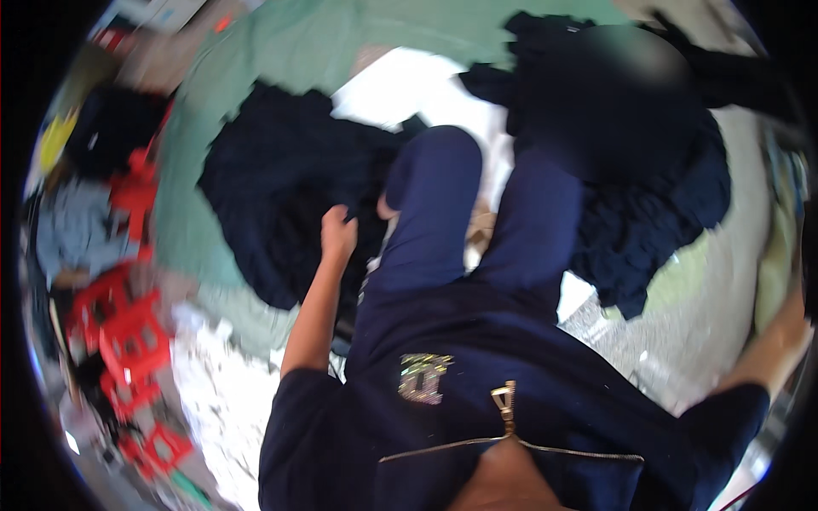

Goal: Inspecting dark blue shirts or garments for quality or tags.

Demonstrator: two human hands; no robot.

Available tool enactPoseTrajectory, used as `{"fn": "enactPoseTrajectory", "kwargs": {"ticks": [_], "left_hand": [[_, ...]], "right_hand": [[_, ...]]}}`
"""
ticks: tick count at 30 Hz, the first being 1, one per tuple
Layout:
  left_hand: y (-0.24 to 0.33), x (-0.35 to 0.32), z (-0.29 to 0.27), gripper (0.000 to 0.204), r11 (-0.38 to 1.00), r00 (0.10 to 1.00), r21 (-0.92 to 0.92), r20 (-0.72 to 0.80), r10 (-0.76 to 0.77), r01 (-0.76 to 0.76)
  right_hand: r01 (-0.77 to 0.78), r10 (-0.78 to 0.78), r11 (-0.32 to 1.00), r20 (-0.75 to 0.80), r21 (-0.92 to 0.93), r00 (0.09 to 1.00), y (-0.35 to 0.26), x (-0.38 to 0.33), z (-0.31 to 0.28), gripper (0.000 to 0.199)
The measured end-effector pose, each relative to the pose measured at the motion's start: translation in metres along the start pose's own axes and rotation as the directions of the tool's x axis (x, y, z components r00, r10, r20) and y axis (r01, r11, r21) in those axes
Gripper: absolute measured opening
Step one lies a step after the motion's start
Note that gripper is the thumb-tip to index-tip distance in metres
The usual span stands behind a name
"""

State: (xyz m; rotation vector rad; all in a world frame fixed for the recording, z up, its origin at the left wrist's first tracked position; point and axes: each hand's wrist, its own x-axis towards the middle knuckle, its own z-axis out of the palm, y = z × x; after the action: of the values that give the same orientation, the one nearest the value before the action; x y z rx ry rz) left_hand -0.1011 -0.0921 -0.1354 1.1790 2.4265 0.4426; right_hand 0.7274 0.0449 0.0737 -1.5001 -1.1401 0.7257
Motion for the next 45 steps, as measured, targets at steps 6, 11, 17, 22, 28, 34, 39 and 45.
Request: {"fn": "enactPoseTrajectory", "kwargs": {"ticks": [6,11,17,22,28,34,39,45], "left_hand": [[-0.002,0.052,0.173,0.056,0.952,0.975,-0.227,-0.036,-0.221,0.207],[0.015,0.102,0.094,0.063,0.925,0.888,0.020,-0.291,-0.357,0.379],[-0.021,0.173,0.089,0.080,0.827,0.738,-0.108,-0.398,-0.545,0.552],[-0.097,0.228,0.063,0.109,0.571,0.490,-0.209,-0.337,-0.804,0.794],[-0.250,0.255,-0.019,0.133,0.271,0.303,-0.778,-0.108,-0.947,0.567],[-0.071,0.355,0.056,0.144,0.409,0.402,-0.438,-0.114,-0.909,0.801],[-0.153,0.372,0.031,0.103,0.251,0.367,-0.500,0.148,-0.918,0.829],[-0.140,0.307,0.040,0.038,-0.184,0.696,-0.964,0.265,-0.668,0.191]], "right_hand": [[0.196,-0.330,0.694,-0.064,-0.692,0.942,-0.072,0.225,-0.306,0.020],[-0.045,-0.308,0.556,-0.256,-0.830,0.916,0.161,0.160,-0.134,0.021],[-0.348,0.407,0.833,0.050,-0.430,0.912,0.219,-0.030,0.042,0.020],[-0.561,0.779,0.552,0.142,-0.616,0.611,0.181,-0.142,0.100,0.021],[-0.446,0.641,0.753,0.387,-0.483,0.663,0.237,-0.192,0.110,0.037],[-0.386,0.614,0.691,0.214,-0.612,0.760,0.198,-0.186,0.042,0.034],[-0.272,0.598,0.713,0.357,-0.646,0.718,0.218,-0.144,0.081,0.032],[-0.248,0.552,0.739,0.351,-0.627,0.757,0.233,-0.164,0.078,0.029]]}}
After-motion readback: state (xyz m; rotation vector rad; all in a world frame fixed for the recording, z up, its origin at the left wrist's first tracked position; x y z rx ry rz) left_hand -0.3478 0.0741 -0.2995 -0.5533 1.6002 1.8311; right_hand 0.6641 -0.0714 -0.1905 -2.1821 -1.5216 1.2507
